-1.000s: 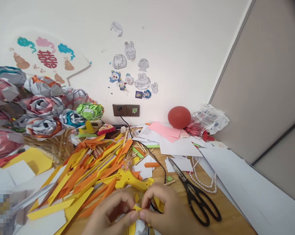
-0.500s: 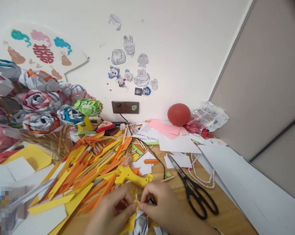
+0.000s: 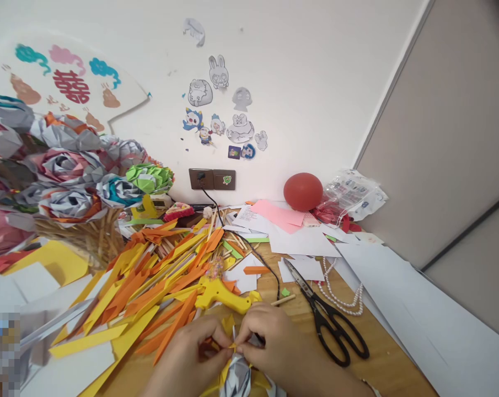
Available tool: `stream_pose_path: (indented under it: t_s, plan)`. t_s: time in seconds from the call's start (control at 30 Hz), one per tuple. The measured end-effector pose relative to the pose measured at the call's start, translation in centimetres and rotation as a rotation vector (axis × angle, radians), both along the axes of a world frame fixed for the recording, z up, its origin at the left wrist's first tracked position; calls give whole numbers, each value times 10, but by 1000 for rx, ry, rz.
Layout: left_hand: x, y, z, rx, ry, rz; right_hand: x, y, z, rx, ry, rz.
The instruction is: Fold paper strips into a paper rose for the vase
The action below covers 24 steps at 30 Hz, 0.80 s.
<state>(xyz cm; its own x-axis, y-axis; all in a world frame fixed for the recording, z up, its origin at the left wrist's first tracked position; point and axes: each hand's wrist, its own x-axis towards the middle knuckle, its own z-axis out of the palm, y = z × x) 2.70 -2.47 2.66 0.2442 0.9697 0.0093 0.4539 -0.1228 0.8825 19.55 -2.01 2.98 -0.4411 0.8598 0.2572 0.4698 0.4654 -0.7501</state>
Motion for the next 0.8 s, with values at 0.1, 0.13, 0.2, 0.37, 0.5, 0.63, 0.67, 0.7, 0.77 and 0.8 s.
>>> stream_pose_path:
  t_s: [0.1,0.13,0.2,0.37,0.5,0.63,0.67,0.7,0.77,0.8]
  plan:
    - [0,1,1,-22,-61,-11,1,1,0,56,4,14]
    - [0,1,2,-72,-123,-31,1,1,0,60,9,10]
    - [-1,3,4,-212,-277,-68,2,1,1,71,29,10]
    - [-3,6,7,-430,-346,-87,3,2,-4,224,142,120]
    - [-3,7,9,-415,-267,-63,4,3,-8,296,159,186]
    - [-2,5,12,-347,-208,-15,5,3,-3,371,144,215]
    - [-1,5,13,-337,-194,-3,6,3,-2,407,130,237]
    - [-1,4,13,-323,-180,9,6,3,0,448,112,266]
    - [-1,3,13,-279,-155,29,6,3,3,545,68,341]
    - [-1,3,13,-252,-147,34,7,3,4,588,44,378]
